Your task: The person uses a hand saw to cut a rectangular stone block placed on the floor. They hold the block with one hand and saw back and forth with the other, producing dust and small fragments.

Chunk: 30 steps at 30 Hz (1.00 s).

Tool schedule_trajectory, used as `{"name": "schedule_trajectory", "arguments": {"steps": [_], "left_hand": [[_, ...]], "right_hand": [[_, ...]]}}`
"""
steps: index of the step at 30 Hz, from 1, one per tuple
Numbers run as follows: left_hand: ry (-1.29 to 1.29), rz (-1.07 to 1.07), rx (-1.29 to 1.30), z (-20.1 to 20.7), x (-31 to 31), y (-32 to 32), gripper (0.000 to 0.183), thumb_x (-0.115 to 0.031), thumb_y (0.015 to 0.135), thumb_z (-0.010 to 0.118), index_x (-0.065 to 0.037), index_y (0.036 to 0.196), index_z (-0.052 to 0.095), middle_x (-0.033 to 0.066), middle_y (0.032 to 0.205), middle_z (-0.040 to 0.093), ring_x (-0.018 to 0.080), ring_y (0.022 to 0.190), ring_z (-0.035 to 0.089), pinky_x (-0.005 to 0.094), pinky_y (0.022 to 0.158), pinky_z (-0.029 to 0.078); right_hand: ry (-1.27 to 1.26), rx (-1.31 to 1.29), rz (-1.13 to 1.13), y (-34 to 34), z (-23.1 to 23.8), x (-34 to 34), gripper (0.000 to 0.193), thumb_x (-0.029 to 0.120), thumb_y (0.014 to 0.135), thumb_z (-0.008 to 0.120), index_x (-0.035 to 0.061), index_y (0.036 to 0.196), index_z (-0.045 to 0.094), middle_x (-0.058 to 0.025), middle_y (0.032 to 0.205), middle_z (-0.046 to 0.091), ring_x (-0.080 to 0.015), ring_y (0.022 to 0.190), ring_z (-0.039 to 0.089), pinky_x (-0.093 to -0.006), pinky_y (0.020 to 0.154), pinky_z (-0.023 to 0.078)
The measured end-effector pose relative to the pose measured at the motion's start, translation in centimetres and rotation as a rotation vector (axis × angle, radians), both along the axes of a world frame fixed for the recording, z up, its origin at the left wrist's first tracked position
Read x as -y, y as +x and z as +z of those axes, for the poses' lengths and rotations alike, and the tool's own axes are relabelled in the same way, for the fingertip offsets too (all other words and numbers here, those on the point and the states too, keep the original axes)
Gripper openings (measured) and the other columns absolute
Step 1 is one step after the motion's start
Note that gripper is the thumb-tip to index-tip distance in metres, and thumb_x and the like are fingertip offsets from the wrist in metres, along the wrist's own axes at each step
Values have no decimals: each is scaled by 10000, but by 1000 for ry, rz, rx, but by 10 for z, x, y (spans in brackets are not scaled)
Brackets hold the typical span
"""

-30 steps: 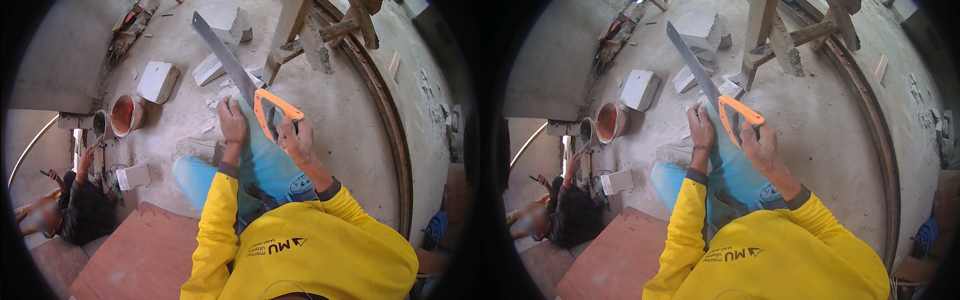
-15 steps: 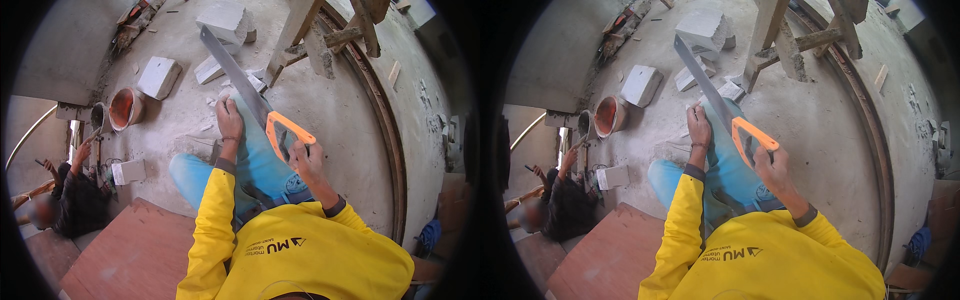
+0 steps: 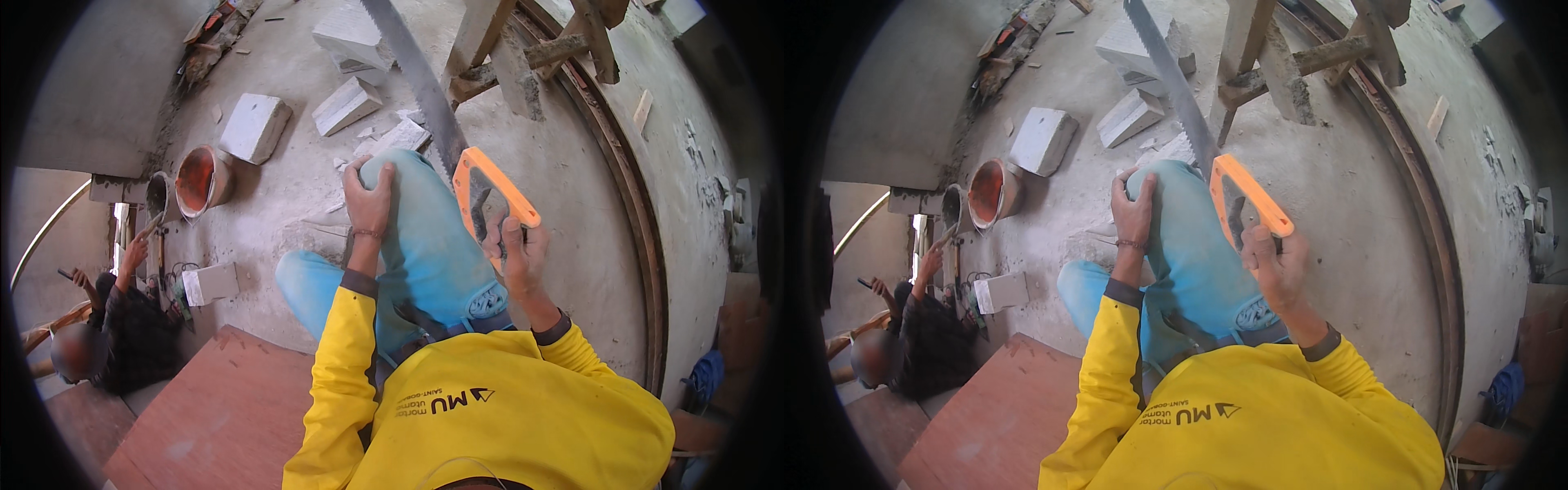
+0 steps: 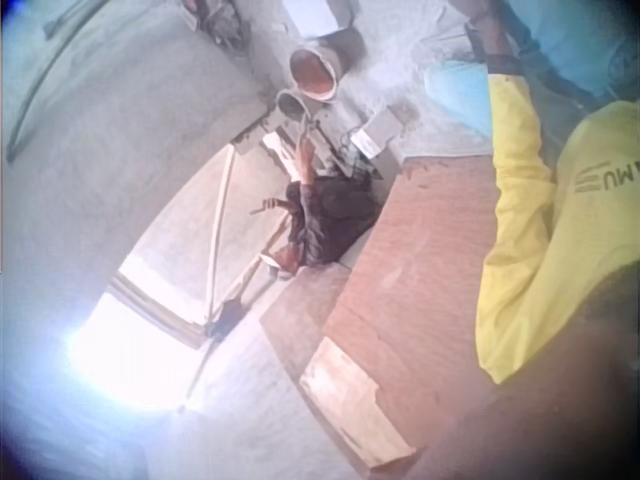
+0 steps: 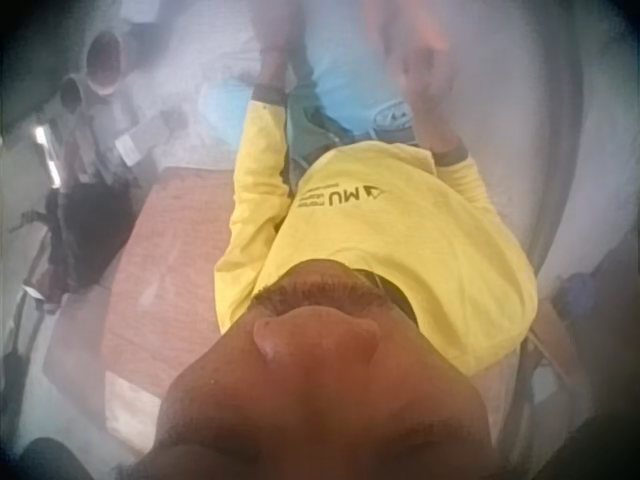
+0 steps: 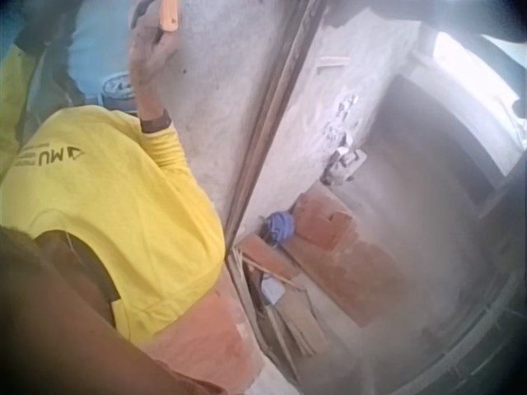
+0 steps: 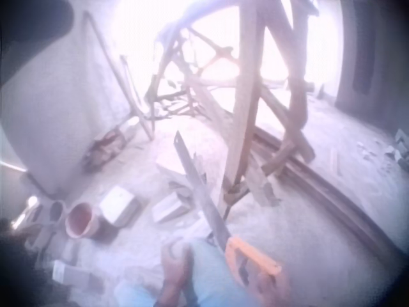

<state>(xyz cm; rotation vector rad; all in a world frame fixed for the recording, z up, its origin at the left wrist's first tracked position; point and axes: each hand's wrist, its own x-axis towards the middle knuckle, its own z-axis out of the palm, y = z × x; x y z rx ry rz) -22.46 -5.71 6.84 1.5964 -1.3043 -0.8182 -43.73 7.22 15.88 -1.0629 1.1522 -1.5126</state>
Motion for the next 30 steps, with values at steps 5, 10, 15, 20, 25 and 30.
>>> {"name": "schedule_trajectory", "arguments": {"steps": [5,10,15,20,25,30], "left_hand": [[-4,-74,40,7,-16,2,758,-311,812,793,26,1406,464,212,1294,559,297,1159,584,384,1031,456],[3,-169,-4,23,-33,9,875,-275,799,788,19,1495,346,215,1420,453,322,1308,475,410,1113,390],[29,-217,-81,43,-42,18,873,-222,785,756,13,1507,325,203,1445,416,319,1345,435,414,1143,358],[62,-226,-213,49,-45,26,839,-180,773,702,4,1505,333,175,1396,460,293,1286,484,386,1129,374],[101,-207,-338,57,-40,34,677,-170,841,629,3,1463,425,141,1319,537,250,1231,525,352,1096,395],[168,-106,-298,54,-27,33,514,-236,923,630,11,1366,544,118,1234,599,226,1180,555,341,1055,418]], "right_hand": [[94,35,-20,15,-16,-8,301,301,1059,569,1,1083,556,22,706,512,-40,576,449,-211,516,387],[65,12,91,6,-15,-13,344,352,1078,520,9,1064,522,-24,765,517,-72,582,464,-251,542,450],[58,-38,139,3,-7,-16,363,371,1078,511,9,1080,527,-15,759,513,-58,578,458,-235,535,442],[-3,-96,118,9,-1,-15,397,389,1073,518,3,1162,540,-5,740,498,-51,575,447,-223,527,429],[-20,-82,123,11,-6,-14,391,374,1075,517,2,1193,538,2,725,487,-45,582,438,-215,523,427],[-10,-35,128,8,-10,-15,352,365,1066,537,20,1135,542,13,723,498,-40,585,446,-206,526,420]]}}
